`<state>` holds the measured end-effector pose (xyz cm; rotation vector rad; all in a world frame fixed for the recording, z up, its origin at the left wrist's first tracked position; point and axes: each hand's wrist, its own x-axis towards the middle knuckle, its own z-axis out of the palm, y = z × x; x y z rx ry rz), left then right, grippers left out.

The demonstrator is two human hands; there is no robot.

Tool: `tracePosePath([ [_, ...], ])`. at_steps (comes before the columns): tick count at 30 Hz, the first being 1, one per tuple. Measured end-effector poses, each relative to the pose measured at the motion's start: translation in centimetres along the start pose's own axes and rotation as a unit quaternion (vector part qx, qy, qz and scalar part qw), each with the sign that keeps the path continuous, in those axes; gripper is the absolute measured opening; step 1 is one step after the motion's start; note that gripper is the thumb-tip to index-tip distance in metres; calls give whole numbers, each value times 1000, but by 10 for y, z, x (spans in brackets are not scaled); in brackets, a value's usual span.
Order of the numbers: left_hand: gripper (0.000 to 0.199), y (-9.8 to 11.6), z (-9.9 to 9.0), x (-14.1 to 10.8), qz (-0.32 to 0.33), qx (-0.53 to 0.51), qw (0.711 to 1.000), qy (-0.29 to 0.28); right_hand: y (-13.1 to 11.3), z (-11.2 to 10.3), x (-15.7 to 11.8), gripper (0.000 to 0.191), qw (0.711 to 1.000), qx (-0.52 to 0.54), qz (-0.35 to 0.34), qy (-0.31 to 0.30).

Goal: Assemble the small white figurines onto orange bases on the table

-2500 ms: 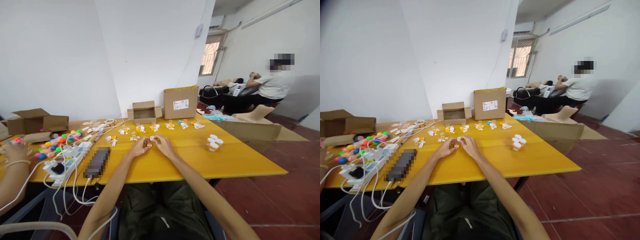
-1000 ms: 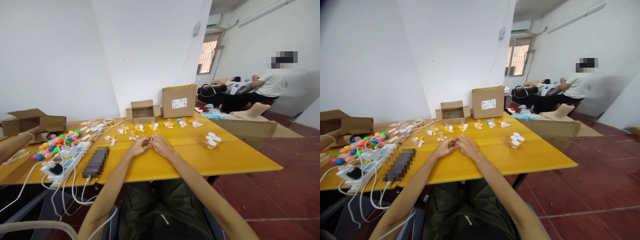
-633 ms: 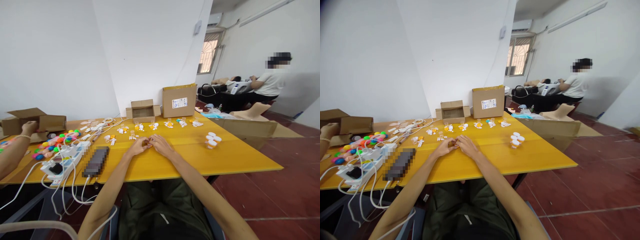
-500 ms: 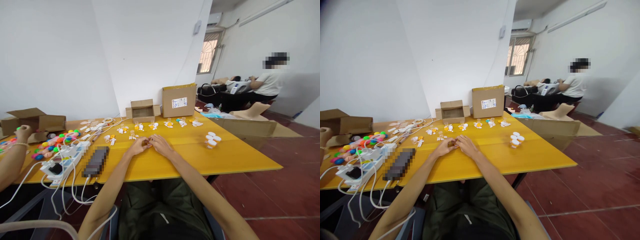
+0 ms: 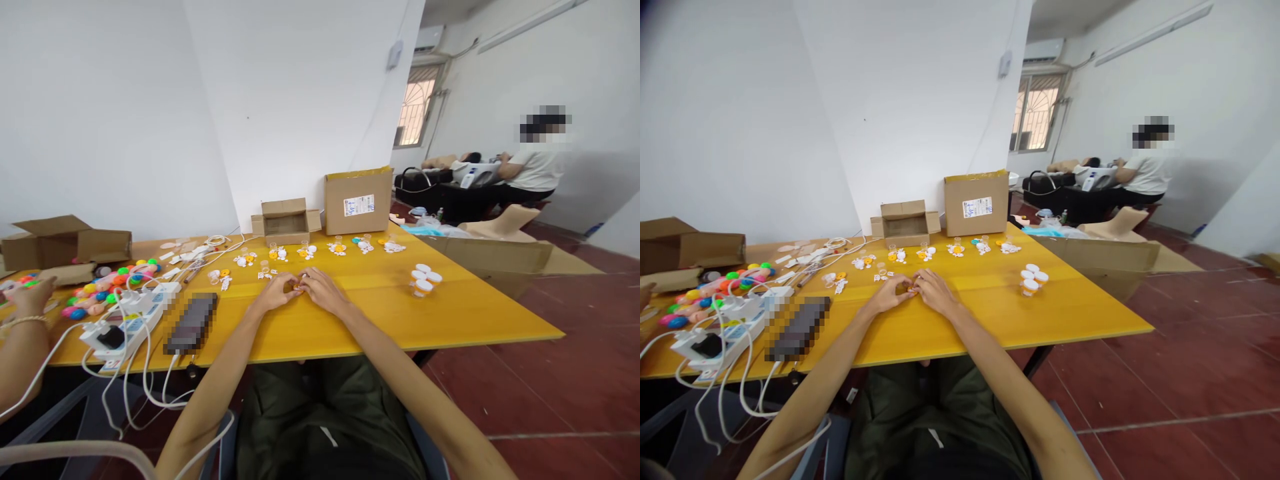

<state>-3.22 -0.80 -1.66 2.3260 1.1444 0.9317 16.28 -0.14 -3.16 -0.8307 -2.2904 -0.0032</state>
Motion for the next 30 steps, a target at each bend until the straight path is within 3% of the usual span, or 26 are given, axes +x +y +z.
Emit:
tracePosePath([
  [12,17,-2,0,1,18,5,1000,-20,1,2,3,16,998,58,33,1],
  [30,16,-1,1,2,18,-6,1000,-18,1,3,-1,16,1000,22,4,9],
])
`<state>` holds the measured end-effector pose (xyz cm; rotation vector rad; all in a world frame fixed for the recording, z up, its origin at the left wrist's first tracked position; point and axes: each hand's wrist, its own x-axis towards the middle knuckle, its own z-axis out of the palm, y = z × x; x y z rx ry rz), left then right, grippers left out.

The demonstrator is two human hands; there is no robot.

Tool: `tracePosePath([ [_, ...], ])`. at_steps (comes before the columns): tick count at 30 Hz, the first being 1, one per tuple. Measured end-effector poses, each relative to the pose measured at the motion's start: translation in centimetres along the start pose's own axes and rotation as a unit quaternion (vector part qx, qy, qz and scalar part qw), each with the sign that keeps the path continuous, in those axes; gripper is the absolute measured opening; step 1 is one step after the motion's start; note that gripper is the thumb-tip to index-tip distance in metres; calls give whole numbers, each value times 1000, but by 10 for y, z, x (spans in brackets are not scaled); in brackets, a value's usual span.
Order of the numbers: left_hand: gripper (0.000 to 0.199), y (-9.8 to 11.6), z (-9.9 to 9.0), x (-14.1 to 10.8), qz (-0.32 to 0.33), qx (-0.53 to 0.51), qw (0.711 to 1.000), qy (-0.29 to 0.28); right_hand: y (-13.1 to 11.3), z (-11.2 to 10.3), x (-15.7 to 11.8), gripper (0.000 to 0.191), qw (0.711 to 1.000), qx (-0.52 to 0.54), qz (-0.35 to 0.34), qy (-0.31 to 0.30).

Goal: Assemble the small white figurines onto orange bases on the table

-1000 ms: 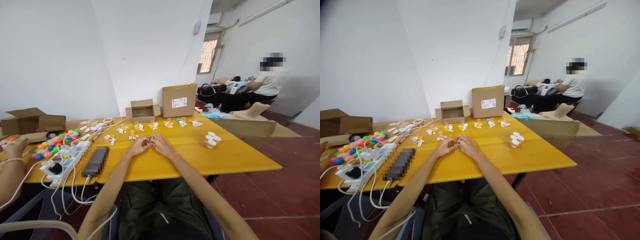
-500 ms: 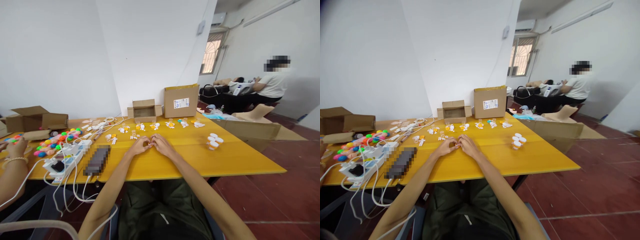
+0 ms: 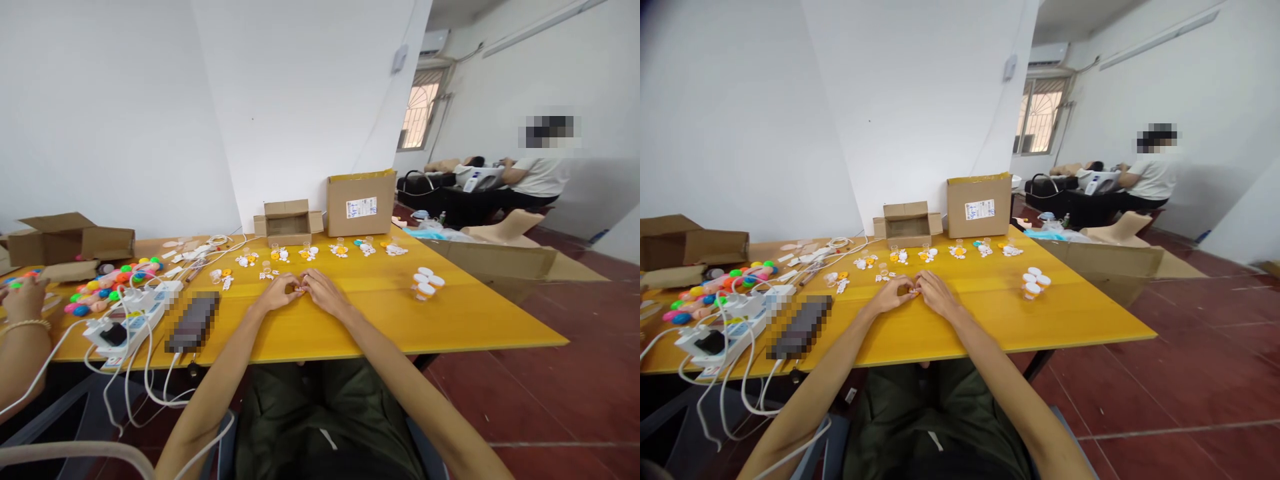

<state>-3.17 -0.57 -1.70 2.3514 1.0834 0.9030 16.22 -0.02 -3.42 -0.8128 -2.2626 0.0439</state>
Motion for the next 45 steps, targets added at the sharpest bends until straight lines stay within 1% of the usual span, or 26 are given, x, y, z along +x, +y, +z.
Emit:
tracePosePath([
  [9,11,1,0,0,8,3,1000,3,1,1,0,17,1000,2,8,17],
  [15,9,-2,0,0,19,-6,1000,4,6,4,0,18,997,-24,39,58],
  [17,9,-3,1,0,13,-4,1000,5,7,6,-1,19,996,-44,50,62],
  [21,14,-4,1,-1,-14,7,1000,21,8,8,-3,21,995,-73,57,45],
  [24,18,-4,1,-2,-22,11,999,27,8,8,-3,20,994,-77,58,42],
  [30,9,0,-1,-2,-7,31,999,21,3,3,-2,16,996,-55,50,43],
  [37,11,1,-2,-2,16,33,999,16,-6,-1,-2,15,999,-36,29,12],
  [45,14,-2,-1,-1,6,20,1000,13,-6,-2,-2,15,999,-29,27,-5],
])
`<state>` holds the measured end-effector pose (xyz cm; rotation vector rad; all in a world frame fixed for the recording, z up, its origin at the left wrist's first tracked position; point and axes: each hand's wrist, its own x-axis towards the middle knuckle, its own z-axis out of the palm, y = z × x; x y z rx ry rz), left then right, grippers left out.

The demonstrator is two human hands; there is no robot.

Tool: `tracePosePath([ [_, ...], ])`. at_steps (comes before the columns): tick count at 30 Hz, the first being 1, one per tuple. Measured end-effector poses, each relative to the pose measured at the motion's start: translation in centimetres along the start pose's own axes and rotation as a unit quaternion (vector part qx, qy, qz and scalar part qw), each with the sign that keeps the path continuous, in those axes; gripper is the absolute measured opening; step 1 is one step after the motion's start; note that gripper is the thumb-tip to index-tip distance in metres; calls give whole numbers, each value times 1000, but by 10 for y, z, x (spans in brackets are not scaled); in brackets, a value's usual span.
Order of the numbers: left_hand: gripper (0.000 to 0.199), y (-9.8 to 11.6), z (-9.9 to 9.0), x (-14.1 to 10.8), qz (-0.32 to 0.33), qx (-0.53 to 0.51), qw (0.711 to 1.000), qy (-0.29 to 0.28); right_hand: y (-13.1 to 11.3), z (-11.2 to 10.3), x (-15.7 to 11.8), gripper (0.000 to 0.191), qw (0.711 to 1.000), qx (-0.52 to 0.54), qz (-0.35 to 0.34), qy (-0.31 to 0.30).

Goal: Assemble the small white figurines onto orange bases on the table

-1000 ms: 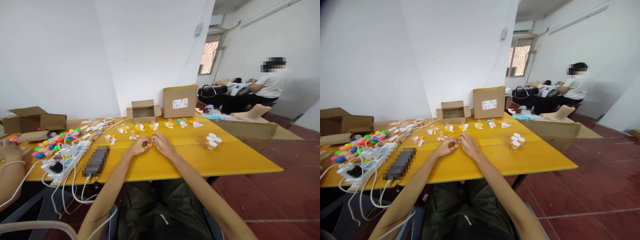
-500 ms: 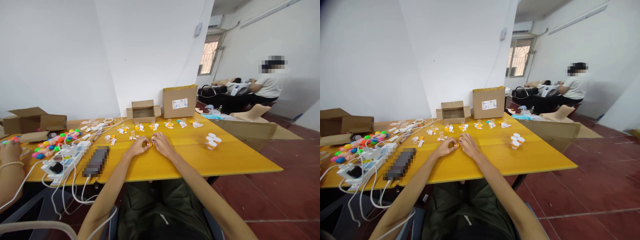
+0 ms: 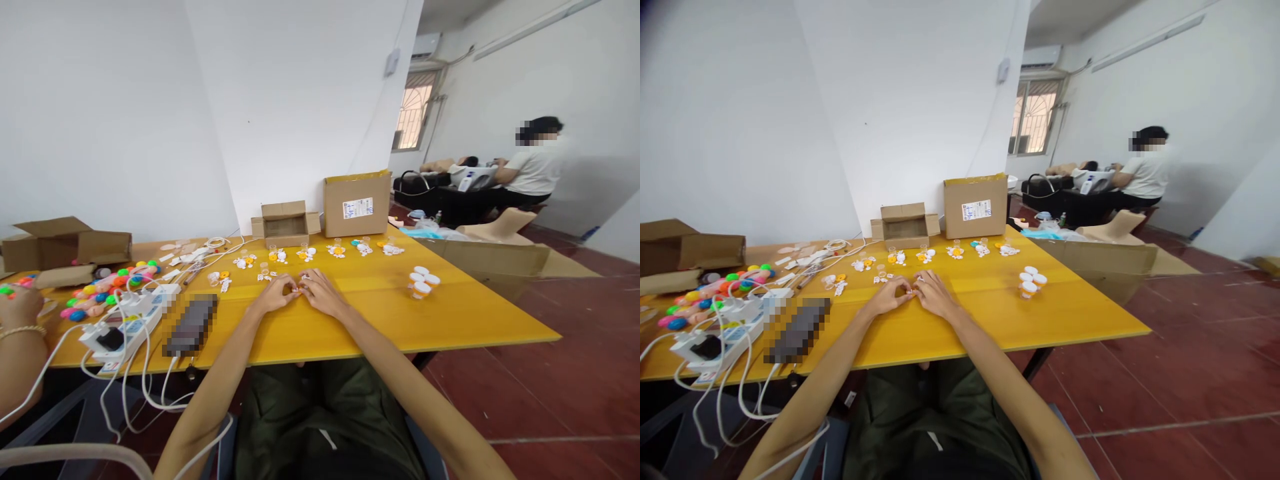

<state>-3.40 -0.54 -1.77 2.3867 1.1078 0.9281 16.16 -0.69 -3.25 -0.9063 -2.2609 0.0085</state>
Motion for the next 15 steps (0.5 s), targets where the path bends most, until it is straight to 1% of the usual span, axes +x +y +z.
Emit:
tracePosePath([
  [5,12,-2,0,0,-8,-2,1000,-5,1,2,-1,14,1000,4,-3,-4],
  [10,14,-1,-1,0,-16,1,1000,-8,3,5,-1,14,1000,6,-4,-2],
  [15,17,0,-1,0,-20,-12,1000,-9,1,3,0,12,1000,3,0,5],
])
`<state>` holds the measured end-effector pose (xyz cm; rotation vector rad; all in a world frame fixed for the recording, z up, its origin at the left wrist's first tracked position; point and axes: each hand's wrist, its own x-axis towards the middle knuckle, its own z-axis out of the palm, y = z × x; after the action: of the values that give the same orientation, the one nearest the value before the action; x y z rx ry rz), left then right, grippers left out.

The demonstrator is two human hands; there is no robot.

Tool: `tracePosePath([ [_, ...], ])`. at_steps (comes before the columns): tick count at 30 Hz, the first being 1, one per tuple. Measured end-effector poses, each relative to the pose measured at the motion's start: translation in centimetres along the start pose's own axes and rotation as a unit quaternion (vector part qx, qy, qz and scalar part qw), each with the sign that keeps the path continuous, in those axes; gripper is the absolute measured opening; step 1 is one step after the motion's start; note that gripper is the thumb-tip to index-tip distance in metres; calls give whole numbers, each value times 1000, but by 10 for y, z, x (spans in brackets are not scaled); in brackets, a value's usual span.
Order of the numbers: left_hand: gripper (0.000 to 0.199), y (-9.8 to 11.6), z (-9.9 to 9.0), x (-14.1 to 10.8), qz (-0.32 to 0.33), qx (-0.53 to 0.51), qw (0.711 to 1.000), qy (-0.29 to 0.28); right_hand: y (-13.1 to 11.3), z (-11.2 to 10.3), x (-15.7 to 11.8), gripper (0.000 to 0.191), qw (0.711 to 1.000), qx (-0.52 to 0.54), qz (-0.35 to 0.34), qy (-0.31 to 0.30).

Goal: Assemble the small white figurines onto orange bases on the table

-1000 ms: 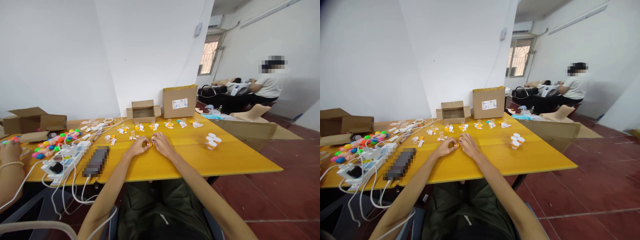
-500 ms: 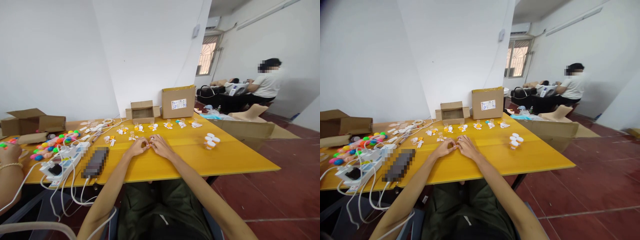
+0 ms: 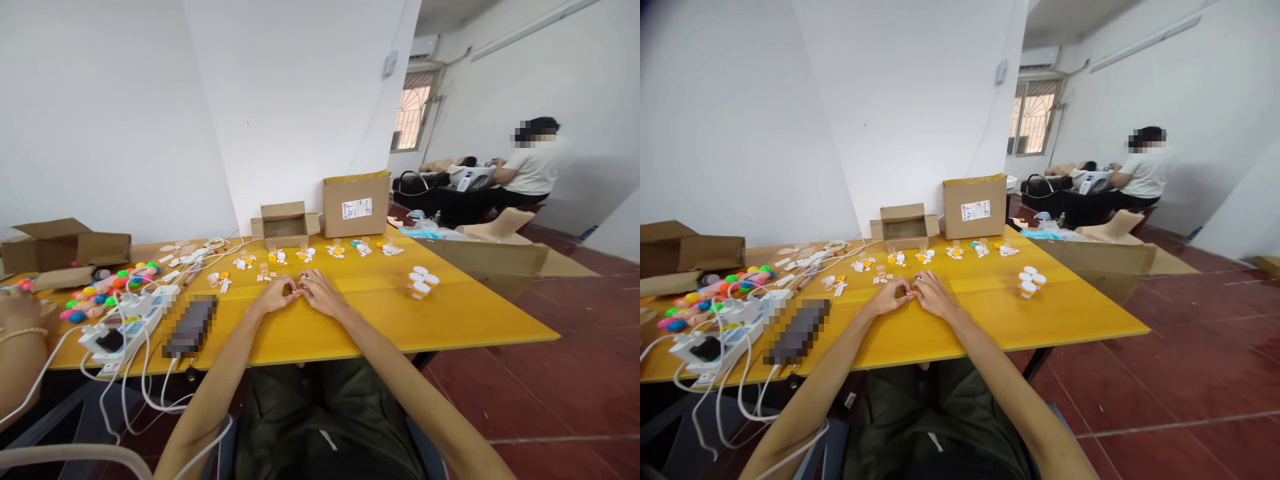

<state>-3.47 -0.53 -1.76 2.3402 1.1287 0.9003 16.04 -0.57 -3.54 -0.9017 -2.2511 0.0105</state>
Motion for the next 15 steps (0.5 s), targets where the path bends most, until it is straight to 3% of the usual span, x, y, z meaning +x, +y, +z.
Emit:
tracePosePath([
  [7,22,-3,3,-1,-18,-53,998,9,-2,-1,4,10,1000,18,-8,2],
  [15,30,0,4,-2,-31,-123,992,5,-4,-4,18,13,999,10,-33,-38],
])
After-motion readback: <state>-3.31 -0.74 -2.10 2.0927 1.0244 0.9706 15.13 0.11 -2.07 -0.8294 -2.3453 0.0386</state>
